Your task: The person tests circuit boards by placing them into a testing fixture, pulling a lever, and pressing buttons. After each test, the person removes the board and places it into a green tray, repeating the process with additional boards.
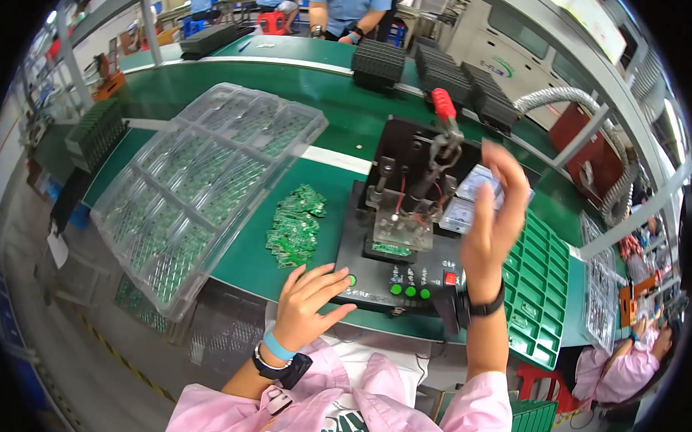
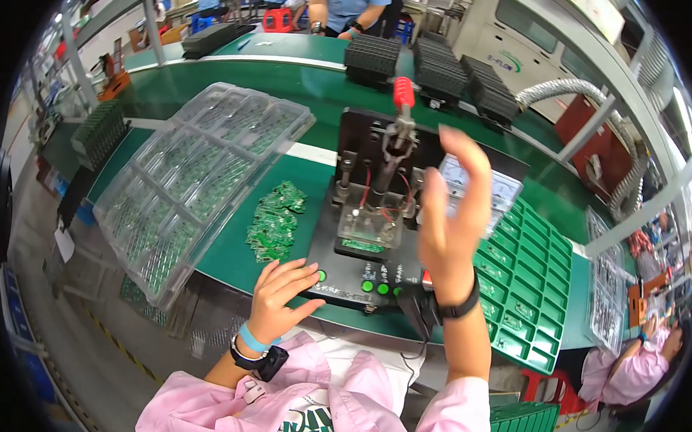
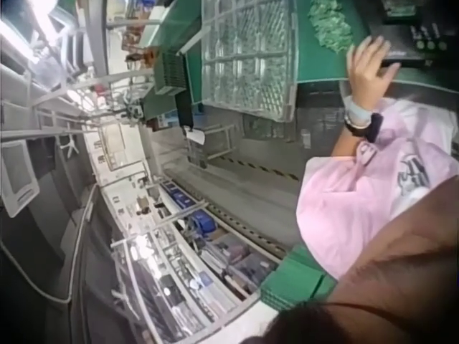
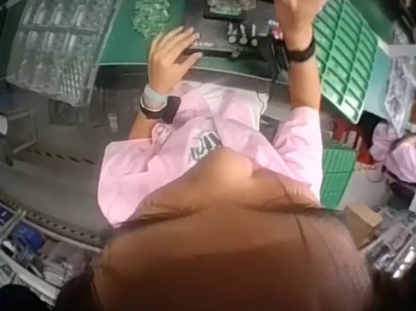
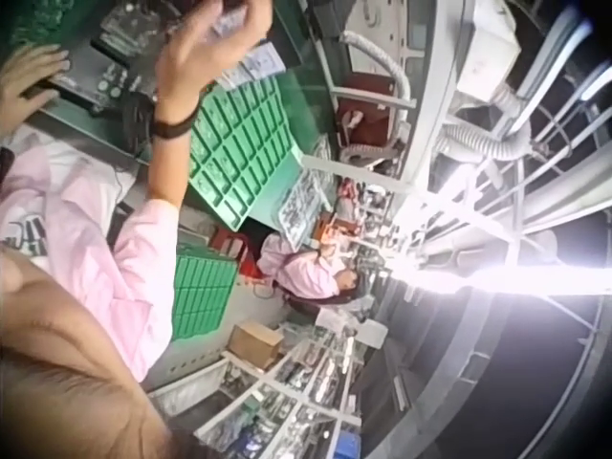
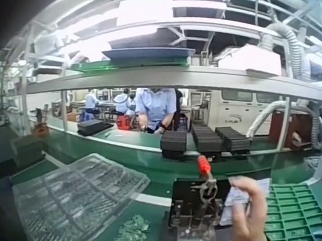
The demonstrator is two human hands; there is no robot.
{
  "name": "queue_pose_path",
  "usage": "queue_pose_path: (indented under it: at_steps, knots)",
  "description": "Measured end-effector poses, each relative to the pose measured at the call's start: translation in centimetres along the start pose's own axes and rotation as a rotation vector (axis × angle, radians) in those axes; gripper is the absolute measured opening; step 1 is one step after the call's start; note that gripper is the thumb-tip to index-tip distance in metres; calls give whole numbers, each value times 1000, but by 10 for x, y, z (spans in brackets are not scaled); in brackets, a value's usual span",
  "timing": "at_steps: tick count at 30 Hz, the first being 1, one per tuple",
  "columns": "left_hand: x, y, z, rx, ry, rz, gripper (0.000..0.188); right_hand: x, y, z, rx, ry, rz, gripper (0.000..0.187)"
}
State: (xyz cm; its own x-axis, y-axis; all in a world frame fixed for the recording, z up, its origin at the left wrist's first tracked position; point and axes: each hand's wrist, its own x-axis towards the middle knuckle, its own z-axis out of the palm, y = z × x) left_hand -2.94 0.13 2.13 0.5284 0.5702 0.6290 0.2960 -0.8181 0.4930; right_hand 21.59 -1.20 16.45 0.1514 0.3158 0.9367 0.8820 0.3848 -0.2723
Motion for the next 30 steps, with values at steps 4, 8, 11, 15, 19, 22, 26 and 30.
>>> queue_pose_path:
  at_steps: [4, 8, 11, 15, 19, 22, 26, 30]
  knots:
    - [0, -40, -35, 110, -60, -41, 28, -59, 14, -45, -154, -604, 650, 15]
    - [19, -53, -52, 279, -105, -31, 22, -87, 18, -30, 88, -655, 752, 13]
    - [21, -54, -48, 318, -150, 47, 21, -79, 6, -18, 128, -807, 796, 22]
    - [16, -63, -40, 175, -183, 8, 24, -76, 11, -15, 107, -818, 803, 29]
    - [23, -58, -45, 242, -212, 38, 28, -80, 11, -3, 147, -813, 793, 33]
    - [24, -53, -53, 195, -248, -53, 32, -88, 16, 3, 102, -782, 774, 40]
    - [21, -67, -41, -6, -295, -153, 32, -94, 12, -5, 290, -585, 859, 28]
    - [22, -66, -31, 64, -245, -99, 26, -106, 42, -48, 296, -539, 875, 20]
